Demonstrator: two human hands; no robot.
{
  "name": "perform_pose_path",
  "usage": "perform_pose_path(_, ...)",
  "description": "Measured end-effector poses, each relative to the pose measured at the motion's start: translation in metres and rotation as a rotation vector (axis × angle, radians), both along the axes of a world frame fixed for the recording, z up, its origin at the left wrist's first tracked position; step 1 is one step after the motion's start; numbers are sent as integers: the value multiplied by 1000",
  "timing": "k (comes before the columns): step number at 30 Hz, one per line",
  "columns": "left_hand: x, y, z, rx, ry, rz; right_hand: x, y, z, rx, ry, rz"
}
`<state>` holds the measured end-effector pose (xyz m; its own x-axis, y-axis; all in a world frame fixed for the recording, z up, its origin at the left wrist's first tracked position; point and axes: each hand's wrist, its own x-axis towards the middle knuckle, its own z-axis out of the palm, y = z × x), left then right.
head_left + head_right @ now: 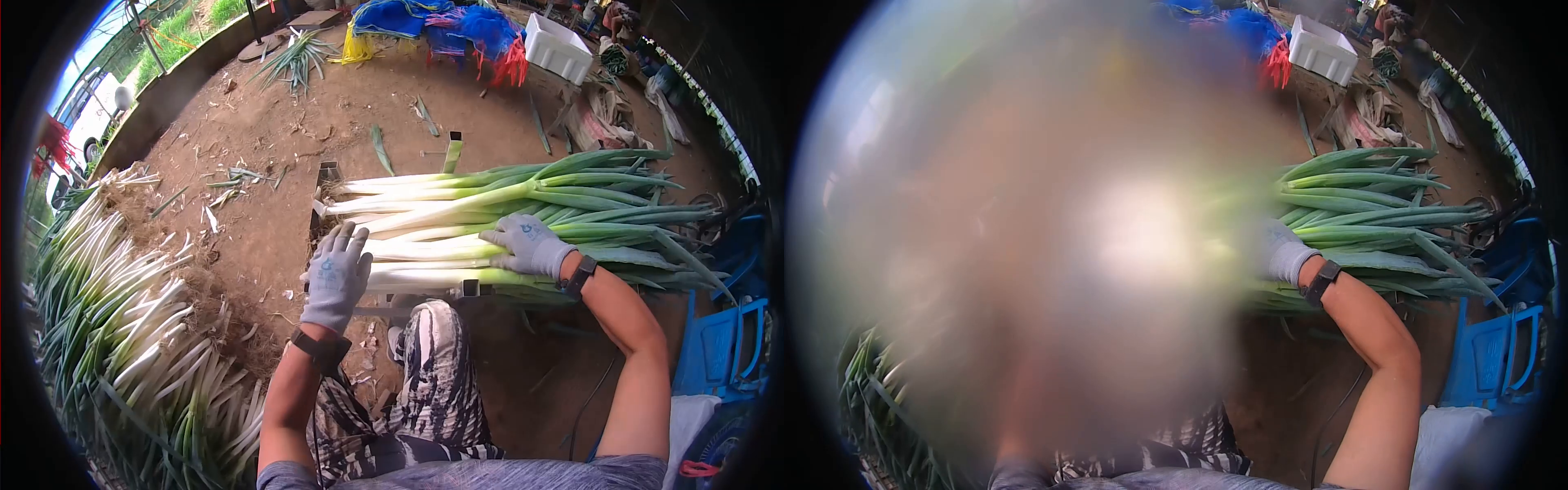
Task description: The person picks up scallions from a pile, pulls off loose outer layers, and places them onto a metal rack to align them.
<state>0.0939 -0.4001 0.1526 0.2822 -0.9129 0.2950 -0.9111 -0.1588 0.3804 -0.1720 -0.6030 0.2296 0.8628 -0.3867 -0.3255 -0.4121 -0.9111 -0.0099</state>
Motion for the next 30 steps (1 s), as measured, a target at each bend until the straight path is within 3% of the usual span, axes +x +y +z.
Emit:
perform_pose_path(2,9,-26,-5,-66,-123,-116,3,2,-2,-58,18,-25)
perform_pose_path(4,15,-41,-28,497,113,-89,2,5,-4,-100,-55,43)
perform_pose_path(9,17,-27,-74,417,150,-61,-5,-5,-29,-185,-132,160)
perform_pose_path(13,9,-29,-39,509,139,-25,7,-7,-52,-323,-35,134)
perform_pose_path(17,16,-29,-47,494,174,-67,6,11,-1,-48,-10,15)
perform_pose_path(20,18,-36,-52,477,108,-9,-15,-12,7,-422,-127,-166)
perform_pose_path(21,12,-36,-37,468,85,20,-18,-25,12,-258,-40,-341)
perform_pose_path(22,5,-36,-25,462,73,49,-21,-28,24,-253,19,-415)
perform_pose_path(24,3,-48,-10,582,-22,35,-22,-40,23,-186,67,-429)
perform_pose_path(26,4,-56,-3,719,-90,0,-37,-74,-30,-338,122,-326)
perform_pose_path(28,1,-55,-2,768,-51,3,-27,-27,26,-159,158,-356)
perform_pose_path(30,0,-53,4,791,-38,9,-37,-23,23,-104,123,-303)
